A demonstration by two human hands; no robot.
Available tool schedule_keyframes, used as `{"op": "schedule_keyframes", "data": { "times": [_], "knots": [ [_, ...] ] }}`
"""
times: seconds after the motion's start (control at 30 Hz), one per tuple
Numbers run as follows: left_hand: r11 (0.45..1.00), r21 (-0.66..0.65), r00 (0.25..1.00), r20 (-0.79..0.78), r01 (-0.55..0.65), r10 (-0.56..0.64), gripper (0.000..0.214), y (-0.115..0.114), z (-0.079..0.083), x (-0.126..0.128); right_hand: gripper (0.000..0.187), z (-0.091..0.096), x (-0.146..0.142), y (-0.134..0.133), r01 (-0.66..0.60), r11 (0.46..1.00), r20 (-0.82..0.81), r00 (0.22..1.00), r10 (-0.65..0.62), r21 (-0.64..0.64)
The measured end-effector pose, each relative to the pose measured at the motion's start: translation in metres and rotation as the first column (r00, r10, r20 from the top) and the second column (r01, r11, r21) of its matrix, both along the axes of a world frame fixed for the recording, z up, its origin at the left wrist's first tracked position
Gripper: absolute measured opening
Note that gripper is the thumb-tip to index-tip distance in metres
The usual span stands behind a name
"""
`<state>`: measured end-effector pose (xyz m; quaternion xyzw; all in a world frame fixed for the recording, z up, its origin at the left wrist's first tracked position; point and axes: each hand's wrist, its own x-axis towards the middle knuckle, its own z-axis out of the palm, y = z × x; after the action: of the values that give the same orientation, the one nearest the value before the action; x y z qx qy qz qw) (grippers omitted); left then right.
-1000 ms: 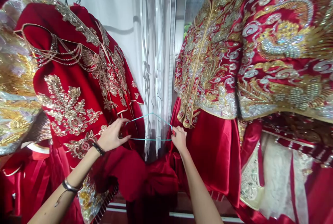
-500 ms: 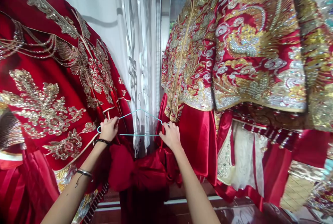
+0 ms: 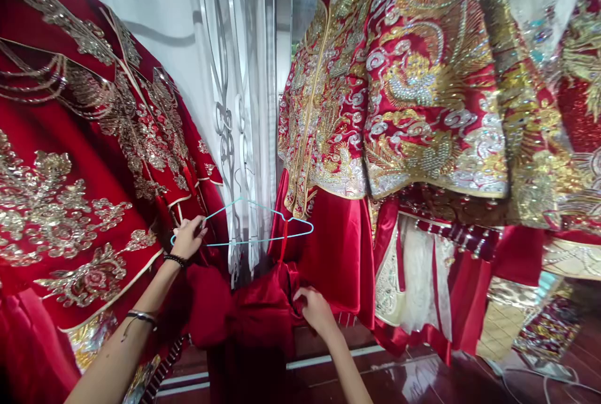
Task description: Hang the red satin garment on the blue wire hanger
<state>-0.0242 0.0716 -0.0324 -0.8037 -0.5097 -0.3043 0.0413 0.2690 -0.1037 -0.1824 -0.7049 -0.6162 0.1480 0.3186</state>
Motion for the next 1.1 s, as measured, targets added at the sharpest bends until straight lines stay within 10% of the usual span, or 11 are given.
{"op": "schedule_keyframes", "data": {
  "times": [0.3, 0.63, 0.9, 1.1],
  "knots": [
    [1.0, -0.006, 0.999, 0.042, -0.01, 0.01, 0.008, -0.001, -0.003, 0.003, 0.021, -0.027, 0.008, -0.011, -0.043, 0.977, 0.034, 0.998, 0.051, -0.209],
    [0.999, -0.039, 0.997, 0.065, -0.03, 0.032, 0.008, -0.01, -0.003, 0.007, 0.014, 0.029, 0.004, -0.01, 0.246, 0.969, -0.012, 0.969, -0.247, -0.017],
    [0.996, -0.087, 0.996, 0.085, -0.006, 0.013, 0.007, -0.015, -0.001, 0.009, 0.025, 0.061, -0.003, -0.001, 0.273, 0.89, -0.391, 0.913, -0.12, 0.366],
    [0.994, -0.108, 0.994, 0.107, 0.034, -0.022, 0.004, -0.016, 0.0, 0.008, 0.057, 0.087, 0.007, 0.002, 0.365, 0.83, -0.524, 0.845, -0.105, 0.421]
  ]
}}
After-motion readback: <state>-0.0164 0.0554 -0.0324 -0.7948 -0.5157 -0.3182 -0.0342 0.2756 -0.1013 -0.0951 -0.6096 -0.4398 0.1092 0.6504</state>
